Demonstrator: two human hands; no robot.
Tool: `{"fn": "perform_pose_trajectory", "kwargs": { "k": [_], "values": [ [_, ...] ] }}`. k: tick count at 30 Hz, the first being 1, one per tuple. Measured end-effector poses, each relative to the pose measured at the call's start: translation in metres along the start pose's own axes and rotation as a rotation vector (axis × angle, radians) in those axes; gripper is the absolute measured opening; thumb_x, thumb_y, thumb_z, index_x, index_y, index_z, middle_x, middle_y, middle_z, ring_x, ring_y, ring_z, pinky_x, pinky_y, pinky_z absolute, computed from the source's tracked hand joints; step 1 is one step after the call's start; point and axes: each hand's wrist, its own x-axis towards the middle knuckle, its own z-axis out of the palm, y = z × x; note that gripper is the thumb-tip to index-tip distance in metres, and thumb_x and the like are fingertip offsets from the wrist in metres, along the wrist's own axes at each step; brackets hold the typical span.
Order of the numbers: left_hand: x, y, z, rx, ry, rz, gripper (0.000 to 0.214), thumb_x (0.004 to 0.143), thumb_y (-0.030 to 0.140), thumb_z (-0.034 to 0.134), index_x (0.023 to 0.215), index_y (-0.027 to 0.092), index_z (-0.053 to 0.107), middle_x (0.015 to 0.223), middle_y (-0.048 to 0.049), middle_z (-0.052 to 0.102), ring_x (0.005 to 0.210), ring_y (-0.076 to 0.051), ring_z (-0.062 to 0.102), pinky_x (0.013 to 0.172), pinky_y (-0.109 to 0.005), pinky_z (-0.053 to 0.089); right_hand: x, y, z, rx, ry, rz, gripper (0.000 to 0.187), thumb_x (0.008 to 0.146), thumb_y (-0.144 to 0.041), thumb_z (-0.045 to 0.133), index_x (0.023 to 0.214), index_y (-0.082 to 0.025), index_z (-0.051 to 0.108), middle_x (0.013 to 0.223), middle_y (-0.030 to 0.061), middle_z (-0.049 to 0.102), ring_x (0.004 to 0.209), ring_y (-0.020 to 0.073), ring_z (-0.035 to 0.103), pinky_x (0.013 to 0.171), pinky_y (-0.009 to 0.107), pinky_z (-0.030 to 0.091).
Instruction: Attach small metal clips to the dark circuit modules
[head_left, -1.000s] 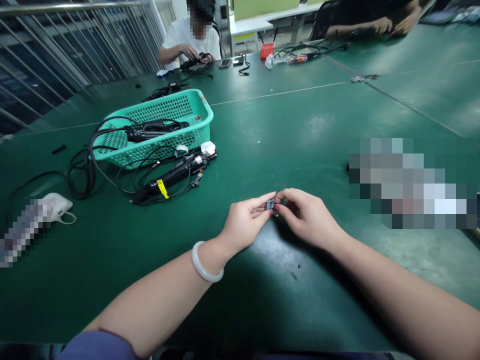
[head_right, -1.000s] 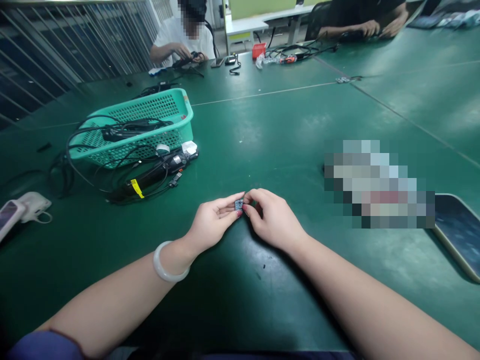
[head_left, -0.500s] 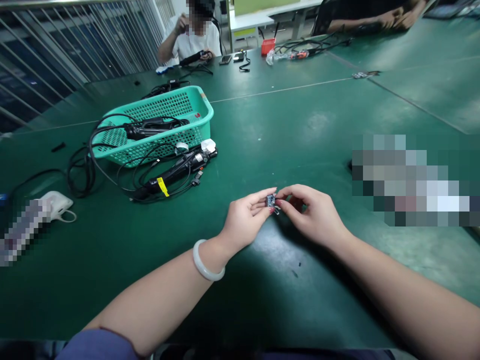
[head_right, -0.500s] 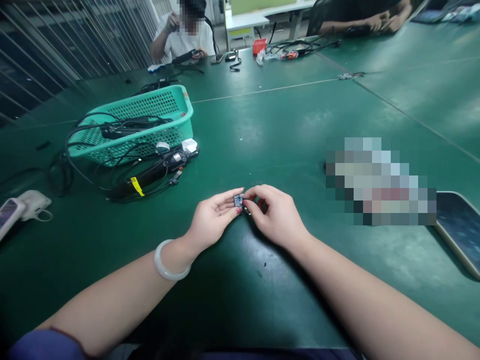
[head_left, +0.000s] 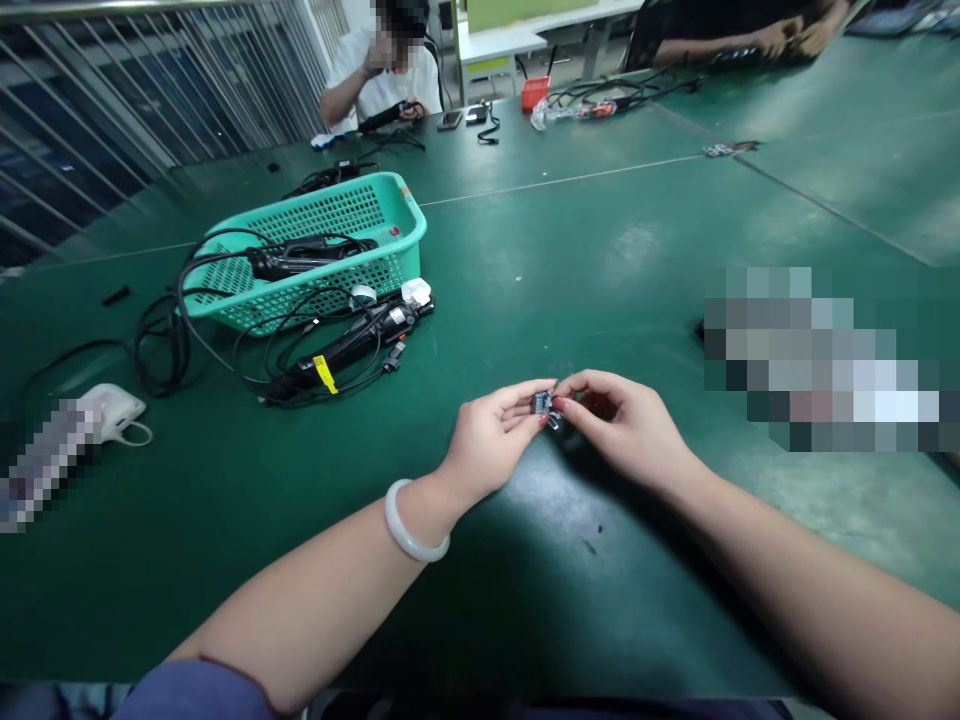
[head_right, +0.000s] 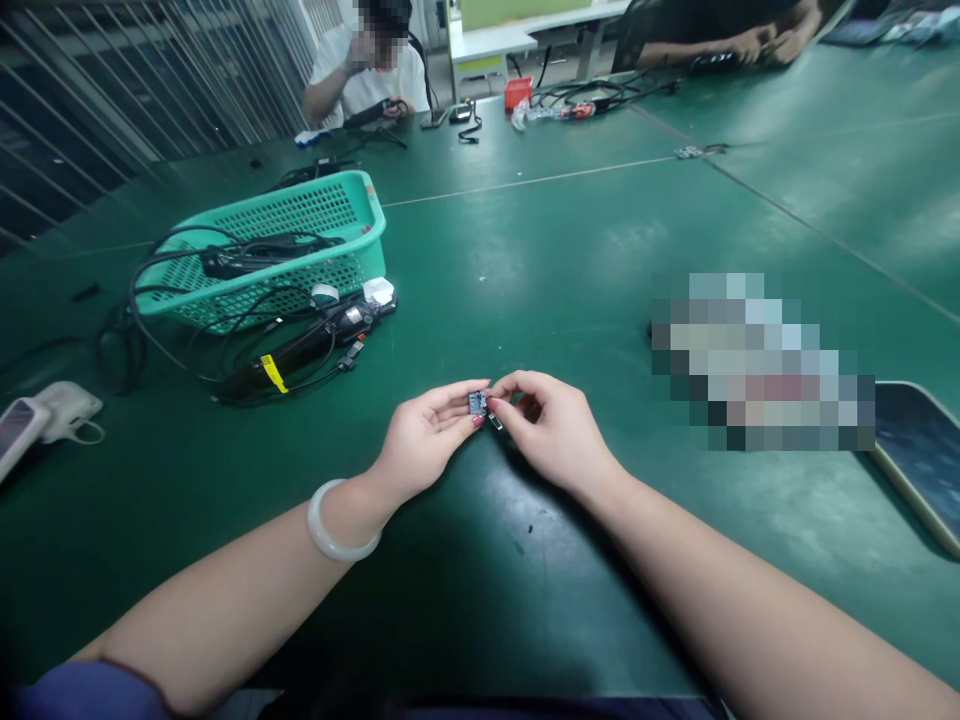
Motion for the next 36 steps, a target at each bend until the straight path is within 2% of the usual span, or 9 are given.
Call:
{"fn": "perform_pose_trajectory", "kwargs": {
  "k": [12,19,27,29,33,36],
  "values": [
    [0.002,0.001,0.000,0.001,-0.010,-0.009,0.035,0.075,0.019,0.066,0.109,0.013,0.064,0.111,-0.0112,0.069,0.103,-0.020,0.065,0.099,-0.036,0.048,-0.002,0.000,0.004,-0.040,0.023,-0.010,0.015,0.079,-0.033,0.059,0.077,-0.019,0.064,0.068,0.0014,0.063,0.056,0.0125,0.051,0.054,0.027,0.042],
    [0.003,-0.003,-0.001,-0.017,-0.013,-0.021,0.038,0.074,0.021,0.067,0.111,0.014,0.064,0.110,-0.0110,0.069,0.103,-0.021,0.065,0.100,-0.038,0.047,-0.003,0.004,0.004,-0.152,0.063,-0.133,0.011,0.080,-0.029,0.058,0.078,-0.020,0.062,0.072,0.0017,0.064,0.059,0.0129,0.053,0.056,0.027,0.043],
    [0.003,0.001,-0.002,0.024,-0.016,-0.053,0.028,0.074,0.019,0.065,0.101,0.013,0.068,0.104,-0.0105,0.071,0.095,-0.020,0.067,0.093,-0.037,0.050,-0.005,-0.002,0.005,-0.416,0.001,-0.281,0.018,0.084,-0.022,0.048,0.074,-0.020,0.063,0.078,0.0054,0.065,0.072,0.0173,0.057,0.065,0.030,0.043],
    [0.004,0.002,-0.002,0.041,-0.011,-0.062,0.025,0.074,0.016,0.064,0.098,0.013,0.069,0.100,-0.0102,0.072,0.091,-0.019,0.067,0.091,-0.036,0.051,-0.003,-0.002,0.005,-0.417,-0.012,-0.256,0.017,0.083,-0.021,0.050,0.073,-0.020,0.064,0.078,0.0053,0.065,0.072,0.0176,0.058,0.064,0.030,0.042],
    [0.009,0.004,-0.004,-0.037,0.029,-0.138,0.031,0.071,0.010,0.064,0.102,0.012,0.066,0.092,-0.0097,0.072,0.083,-0.017,0.068,0.083,-0.034,0.053,0.006,0.006,-0.004,-0.149,-0.064,-0.019,0.015,0.080,-0.028,0.057,0.069,-0.021,0.066,0.070,0.0008,0.068,0.065,0.0153,0.060,0.063,0.028,0.044],
    [0.013,0.005,-0.007,-0.147,0.105,-0.192,0.028,0.072,0.011,0.064,0.099,0.012,0.065,0.090,-0.0093,0.071,0.083,-0.016,0.068,0.079,-0.032,0.054,0.010,0.014,-0.010,-0.216,-0.041,0.020,0.011,0.078,-0.028,0.061,0.073,-0.022,0.069,0.073,0.0001,0.069,0.065,0.0152,0.059,0.064,0.029,0.044]
  ]
}}
